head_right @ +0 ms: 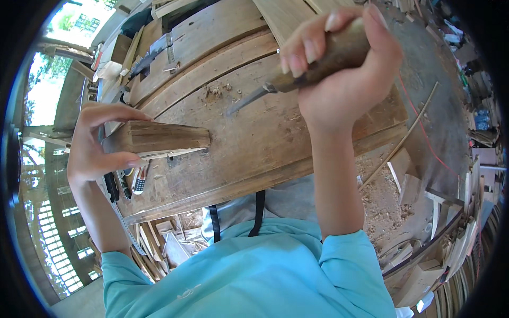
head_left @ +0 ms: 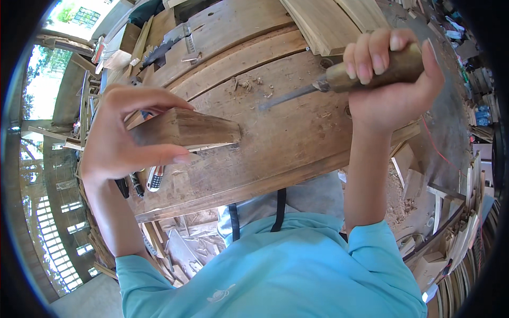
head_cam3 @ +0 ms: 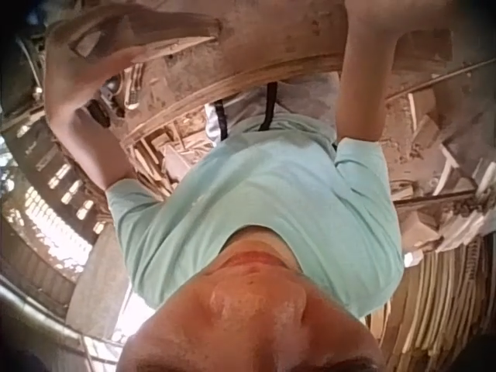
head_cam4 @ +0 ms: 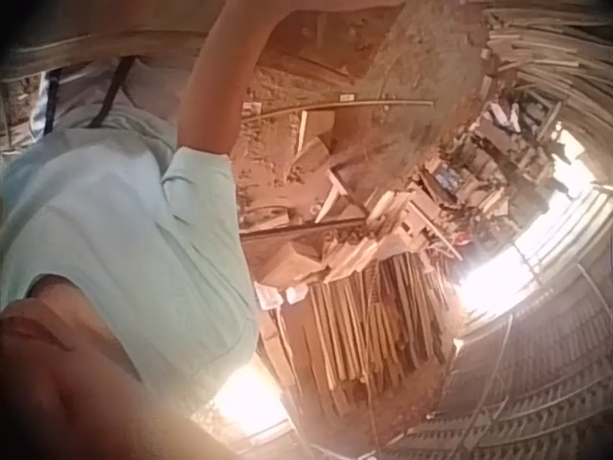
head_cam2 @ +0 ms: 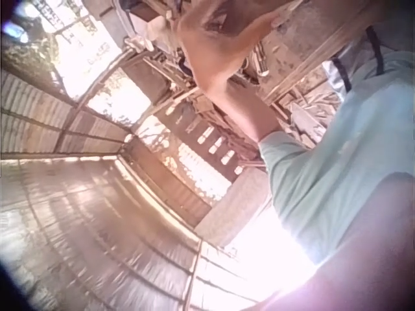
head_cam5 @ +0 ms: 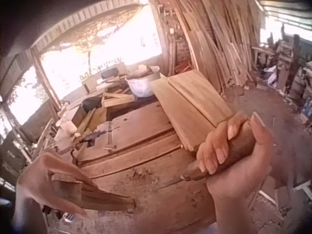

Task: Marking, carving with a chisel and mallet, rasping, and sanding a wooden workpiece.

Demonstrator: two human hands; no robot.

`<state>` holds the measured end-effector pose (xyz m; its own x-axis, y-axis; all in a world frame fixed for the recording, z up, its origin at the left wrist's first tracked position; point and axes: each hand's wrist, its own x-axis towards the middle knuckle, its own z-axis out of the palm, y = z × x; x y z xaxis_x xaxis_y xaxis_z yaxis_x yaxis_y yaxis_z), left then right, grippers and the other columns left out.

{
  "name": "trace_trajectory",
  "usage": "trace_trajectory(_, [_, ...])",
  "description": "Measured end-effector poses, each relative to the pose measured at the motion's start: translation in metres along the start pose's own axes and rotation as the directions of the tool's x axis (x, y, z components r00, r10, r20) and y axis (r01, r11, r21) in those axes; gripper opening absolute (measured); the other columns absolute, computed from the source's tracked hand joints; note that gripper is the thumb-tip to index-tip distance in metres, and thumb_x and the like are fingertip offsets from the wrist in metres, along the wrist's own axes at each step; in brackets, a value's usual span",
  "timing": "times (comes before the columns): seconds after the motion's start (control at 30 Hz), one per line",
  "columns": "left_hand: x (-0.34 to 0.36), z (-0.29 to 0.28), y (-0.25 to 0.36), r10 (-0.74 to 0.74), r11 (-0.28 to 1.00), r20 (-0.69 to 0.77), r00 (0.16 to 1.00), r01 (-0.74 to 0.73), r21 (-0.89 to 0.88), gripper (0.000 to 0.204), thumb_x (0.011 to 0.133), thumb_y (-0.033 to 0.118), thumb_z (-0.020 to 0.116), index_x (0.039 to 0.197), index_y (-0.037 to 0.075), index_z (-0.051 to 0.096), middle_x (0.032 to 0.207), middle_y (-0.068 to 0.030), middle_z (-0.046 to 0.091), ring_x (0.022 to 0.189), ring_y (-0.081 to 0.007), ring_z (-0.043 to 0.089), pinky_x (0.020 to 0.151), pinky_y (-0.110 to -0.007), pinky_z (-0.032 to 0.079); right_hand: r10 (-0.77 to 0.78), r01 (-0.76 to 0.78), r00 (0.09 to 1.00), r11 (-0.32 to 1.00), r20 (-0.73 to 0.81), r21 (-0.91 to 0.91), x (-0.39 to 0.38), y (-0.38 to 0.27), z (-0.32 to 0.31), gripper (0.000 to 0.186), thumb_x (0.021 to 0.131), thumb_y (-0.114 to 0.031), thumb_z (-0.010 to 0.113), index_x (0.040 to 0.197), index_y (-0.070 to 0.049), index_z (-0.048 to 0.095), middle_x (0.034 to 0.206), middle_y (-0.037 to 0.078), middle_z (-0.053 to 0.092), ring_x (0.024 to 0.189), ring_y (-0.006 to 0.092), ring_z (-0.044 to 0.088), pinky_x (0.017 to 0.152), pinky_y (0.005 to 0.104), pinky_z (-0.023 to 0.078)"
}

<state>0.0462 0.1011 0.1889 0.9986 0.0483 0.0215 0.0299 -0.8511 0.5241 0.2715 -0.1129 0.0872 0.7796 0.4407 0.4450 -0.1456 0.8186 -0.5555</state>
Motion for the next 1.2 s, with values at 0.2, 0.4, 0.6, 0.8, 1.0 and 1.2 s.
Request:
trace_trajectory(0.2, [-0.019, 0.038, 0.027, -0.166, 0.969, -0.3, 0.939, 0.212, 0.129, 0.048, 0.074, 0.023, 0.086, 0.112, -0.002, 0.072, 0.084, -0.0138, 0.072, 0.07, -0.0196, 0.069, 0.071, -0.034, 0.053, -0.034, 0.041, 0.992, 0.998, -0.121, 0.054, -0.005, -0.002, -0.021, 0.041, 0.1, -0.048, 0.043, 0.086, -0.01, 0.052, 0.061, 0.006, 0.046, 0.05, 0.0197, 0.044, 0.051, 0.0369, 0.041])
trace_trajectory(0.4, [-0.013, 0.062, 0.02, 0.081, 0.87, -0.592, 0.802, 0.233, 0.434, 0.044, 0.078, 0.033, 0.085, 0.103, 0.001, 0.071, 0.082, -0.014, 0.069, 0.069, -0.0291, 0.069, 0.066, -0.037, 0.054, -0.151, 0.139, 0.984, 0.982, -0.092, -0.129, -0.026, 0.01, -0.026, 0.034, 0.101, -0.04, 0.052, 0.11, -0.007, 0.048, 0.08, 0.009, 0.055, 0.063, 0.0203, 0.053, 0.061, 0.0364, 0.048])
trace_trajectory(0.6, [0.002, 0.034, -0.015, 0.395, 0.82, -0.335, 0.855, -0.163, 0.549, 0.046, 0.076, 0.048, 0.08, 0.094, 0.006, 0.071, 0.078, -0.0066, 0.067, 0.071, -0.0268, 0.067, 0.063, -0.038, 0.053, -0.16, 0.155, 0.987, 0.967, -0.007, -0.202, -0.025, 0.01, 0.044, 0.032, 0.09, 0.002, 0.065, 0.116, -0.004, 0.048, 0.088, 0.012, 0.062, 0.071, 0.0137, 0.059, 0.065, 0.0289, 0.052])
trace_trajectory(0.8, [-0.007, 0.047, 0.0, 0.383, 0.756, -0.457, 0.803, 0.012, 0.655, 0.05, 0.076, 0.048, 0.077, 0.105, 0.008, 0.073, 0.099, -0.0085, 0.069, 0.096, -0.0305, 0.065, 0.087, -0.045, 0.05, -0.048, 0.247, 0.886, 0.891, 0.461, -0.381, -0.02, 0.016, 0.074, 0.029, 0.082, -0.001, 0.074, 0.105, -0.006, 0.058, 0.085, 0.009, 0.066, 0.07, 0.0138, 0.064, 0.063, 0.0269, 0.05])
trace_trajectory(1.0, [-0.027, 0.086, 0.011, 0.06, 0.865, -0.665, 0.744, 0.295, 0.407, 0.053, 0.088, 0.039, 0.068, 0.13, 0.006, 0.068, 0.142, -0.0217, 0.056, 0.13, -0.046, 0.051, 0.109, -0.055, 0.042, 0.108, 0.186, 0.791, 0.895, 0.602, -0.405, -0.015, 0.028, 0.085, 0.024, 0.082, 0.001, 0.073, 0.101, -0.004, 0.058, 0.078, 0.005, 0.064, 0.067, 0.0088, 0.059, 0.061, 0.0242, 0.046])
trace_trajectory(1.2, [-0.03, 0.062, -0.027, 0.247, 0.965, -0.52, 0.817, -0.162, 0.204, 0.045, 0.096, 0.04, 0.053, 0.117, 0.005, 0.073, 0.143, -0.0257, 0.057, 0.141, -0.0505, 0.044, 0.118, -0.066, 0.026, 0.001, 0.63, 0.442, 0.712, 0.897, -0.311, -0.027, -0.003, 0.122, 0.031, 0.078, -0.012, 0.074, 0.107, -0.008, 0.062, 0.075, 0.005, 0.051, 0.058, 0.0149, 0.058, 0.05, 0.0293, 0.049])
